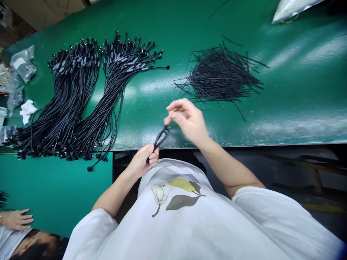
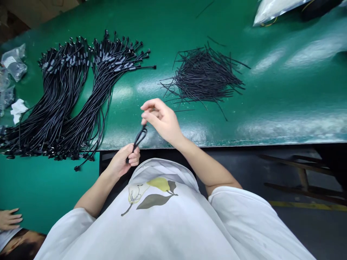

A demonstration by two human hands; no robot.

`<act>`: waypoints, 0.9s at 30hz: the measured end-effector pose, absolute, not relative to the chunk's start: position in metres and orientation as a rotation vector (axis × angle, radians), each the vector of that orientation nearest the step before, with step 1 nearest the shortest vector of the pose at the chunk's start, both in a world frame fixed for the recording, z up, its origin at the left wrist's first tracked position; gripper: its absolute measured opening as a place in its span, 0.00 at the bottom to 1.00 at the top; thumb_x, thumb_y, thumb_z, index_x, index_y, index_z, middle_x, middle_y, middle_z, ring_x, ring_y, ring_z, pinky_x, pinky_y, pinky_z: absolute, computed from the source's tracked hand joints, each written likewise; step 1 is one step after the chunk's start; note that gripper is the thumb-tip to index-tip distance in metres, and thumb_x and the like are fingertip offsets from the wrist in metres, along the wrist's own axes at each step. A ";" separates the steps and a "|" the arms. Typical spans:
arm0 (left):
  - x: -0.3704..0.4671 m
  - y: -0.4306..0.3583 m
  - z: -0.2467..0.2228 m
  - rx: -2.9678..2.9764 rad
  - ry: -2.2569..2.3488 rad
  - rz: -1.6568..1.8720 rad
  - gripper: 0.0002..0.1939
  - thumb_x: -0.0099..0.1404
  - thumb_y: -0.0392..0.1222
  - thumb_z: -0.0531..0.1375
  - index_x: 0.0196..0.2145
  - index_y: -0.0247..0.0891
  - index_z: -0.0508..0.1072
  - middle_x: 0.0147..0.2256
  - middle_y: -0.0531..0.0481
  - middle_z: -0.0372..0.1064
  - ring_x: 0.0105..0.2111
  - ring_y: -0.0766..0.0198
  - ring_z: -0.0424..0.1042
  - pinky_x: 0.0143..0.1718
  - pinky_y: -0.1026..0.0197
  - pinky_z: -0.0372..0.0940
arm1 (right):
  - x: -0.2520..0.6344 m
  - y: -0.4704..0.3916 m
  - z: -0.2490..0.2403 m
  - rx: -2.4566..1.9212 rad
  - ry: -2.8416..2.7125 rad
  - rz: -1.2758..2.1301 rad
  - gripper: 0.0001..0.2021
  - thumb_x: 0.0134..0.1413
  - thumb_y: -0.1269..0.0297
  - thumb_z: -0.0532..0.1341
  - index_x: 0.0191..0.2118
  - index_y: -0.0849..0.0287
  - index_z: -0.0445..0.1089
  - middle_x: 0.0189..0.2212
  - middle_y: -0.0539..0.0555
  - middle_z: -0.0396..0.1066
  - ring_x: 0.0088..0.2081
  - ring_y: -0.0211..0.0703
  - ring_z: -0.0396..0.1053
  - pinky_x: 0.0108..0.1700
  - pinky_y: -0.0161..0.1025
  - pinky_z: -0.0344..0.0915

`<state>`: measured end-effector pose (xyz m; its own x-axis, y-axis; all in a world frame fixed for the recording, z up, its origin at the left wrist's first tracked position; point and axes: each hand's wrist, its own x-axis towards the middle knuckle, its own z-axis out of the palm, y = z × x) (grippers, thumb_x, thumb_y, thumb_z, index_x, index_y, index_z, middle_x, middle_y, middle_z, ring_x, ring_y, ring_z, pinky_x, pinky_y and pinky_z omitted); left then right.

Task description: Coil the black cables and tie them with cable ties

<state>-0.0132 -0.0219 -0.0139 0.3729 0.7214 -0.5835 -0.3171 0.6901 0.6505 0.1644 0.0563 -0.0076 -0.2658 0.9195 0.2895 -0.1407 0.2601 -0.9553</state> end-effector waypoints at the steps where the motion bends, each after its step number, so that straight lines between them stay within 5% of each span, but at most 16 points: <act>1: -0.016 -0.020 -0.016 0.542 1.029 0.706 0.22 0.58 0.58 0.64 0.28 0.35 0.65 0.18 0.62 0.46 0.17 0.75 0.47 0.19 0.69 0.48 | 0.173 0.054 -0.006 -0.774 -1.688 1.038 0.15 0.63 0.50 0.55 0.47 0.56 0.65 0.36 0.52 0.70 0.39 0.42 0.72 0.47 0.44 0.68; 4: -0.020 -0.013 -0.017 0.975 1.184 0.612 0.20 0.65 0.58 0.55 0.29 0.36 0.65 0.19 0.59 0.52 0.19 0.70 0.52 0.23 0.66 0.52 | 0.184 0.041 -0.011 -0.659 -2.386 0.538 0.15 0.67 0.59 0.51 0.54 0.58 0.64 0.46 0.58 0.70 0.50 0.47 0.67 0.55 0.52 0.60; 9: -0.018 -0.007 0.000 1.727 1.256 0.183 0.14 0.70 0.47 0.47 0.31 0.39 0.64 0.28 0.53 0.64 0.29 0.64 0.62 0.32 0.62 0.55 | 0.179 0.025 -0.028 -0.649 -2.948 0.411 0.18 0.69 0.61 0.43 0.39 0.64 0.67 0.31 0.57 0.70 0.31 0.43 0.67 0.32 0.40 0.61; 13: -0.019 -0.007 0.000 1.796 1.214 0.009 0.12 0.71 0.46 0.45 0.32 0.41 0.62 0.27 0.53 0.63 0.27 0.62 0.62 0.30 0.62 0.54 | 0.177 0.024 -0.023 -0.648 -3.060 0.497 0.17 0.69 0.65 0.43 0.40 0.63 0.67 0.31 0.56 0.70 0.30 0.43 0.68 0.29 0.38 0.58; 21: -0.026 -0.006 -0.026 1.504 1.284 0.283 0.16 0.68 0.51 0.51 0.30 0.39 0.69 0.23 0.54 0.62 0.26 0.63 0.61 0.30 0.62 0.54 | 0.230 0.055 -0.033 -0.899 -2.616 0.734 0.16 0.66 0.55 0.52 0.44 0.59 0.72 0.38 0.55 0.73 0.39 0.42 0.70 0.41 0.38 0.64; 24: -0.026 0.000 -0.035 1.105 1.288 0.583 0.19 0.65 0.57 0.55 0.30 0.36 0.68 0.19 0.58 0.54 0.21 0.68 0.54 0.26 0.64 0.51 | 0.307 0.095 -0.048 -1.499 -2.135 0.309 0.17 0.68 0.65 0.46 0.48 0.59 0.71 0.45 0.58 0.71 0.48 0.42 0.66 0.51 0.40 0.61; 27: -0.016 0.006 -0.038 0.829 1.151 0.729 0.19 0.61 0.57 0.61 0.30 0.35 0.67 0.20 0.59 0.52 0.20 0.72 0.52 0.24 0.66 0.49 | 0.377 0.132 -0.065 -1.915 -1.987 -0.017 0.15 0.66 0.67 0.50 0.48 0.62 0.71 0.51 0.62 0.68 0.47 0.47 0.63 0.49 0.42 0.58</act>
<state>-0.0161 0.0063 -0.0379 0.2524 0.8410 -0.4785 -0.0729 0.5096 0.8573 0.3770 0.1324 -0.0654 0.0004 0.9610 0.2764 0.9656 0.0715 -0.2499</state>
